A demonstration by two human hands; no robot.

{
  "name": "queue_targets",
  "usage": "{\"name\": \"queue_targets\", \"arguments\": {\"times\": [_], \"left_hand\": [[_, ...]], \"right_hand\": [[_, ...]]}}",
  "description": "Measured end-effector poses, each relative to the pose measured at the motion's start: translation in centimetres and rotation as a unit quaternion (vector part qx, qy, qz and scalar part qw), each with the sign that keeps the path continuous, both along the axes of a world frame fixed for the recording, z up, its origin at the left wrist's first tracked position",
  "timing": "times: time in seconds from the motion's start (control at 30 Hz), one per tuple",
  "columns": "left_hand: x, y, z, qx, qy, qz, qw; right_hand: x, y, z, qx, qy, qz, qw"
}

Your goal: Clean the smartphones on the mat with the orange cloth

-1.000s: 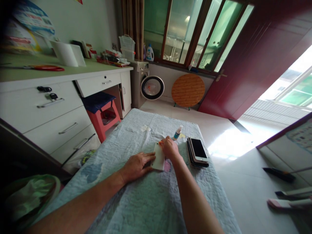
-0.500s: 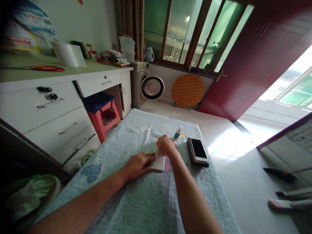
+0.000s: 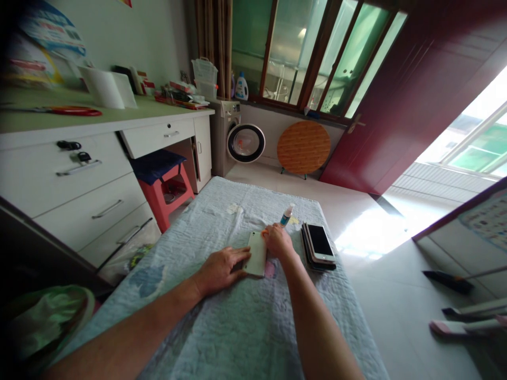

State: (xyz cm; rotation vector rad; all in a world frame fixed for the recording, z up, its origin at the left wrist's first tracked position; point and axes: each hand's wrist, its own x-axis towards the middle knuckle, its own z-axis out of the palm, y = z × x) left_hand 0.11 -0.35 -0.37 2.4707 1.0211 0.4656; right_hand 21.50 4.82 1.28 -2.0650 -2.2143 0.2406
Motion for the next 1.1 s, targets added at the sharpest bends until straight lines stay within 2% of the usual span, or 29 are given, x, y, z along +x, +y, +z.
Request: {"name": "queue_targets", "arguments": {"times": [0.37, 0.87, 0.97, 1.1], "left_hand": [[0.0, 0.1, 0.0, -0.004, -0.004, -0.004, 1.0], [0.2, 0.0, -0.5, 0.002, 0.001, 0.008, 1.0], [0.2, 0.1, -0.6, 0.003, 0.004, 0.004, 1.0], [0.1, 0.2, -0.5, -0.002, 0.003, -0.009, 1.0]], "right_hand": [[-1.0, -3.2, -0.8, 0.027, 0.016, -0.091, 0.995], [-1.6, -11.5, 0.1, 0.0, 0.045, 0.005, 0.999], [-1.7, -11.3, 0.4, -0.007, 0.034, -0.007, 0.999], [-1.7, -8.7, 0.7, -0.013, 0.001, -0.04, 0.999]]}}
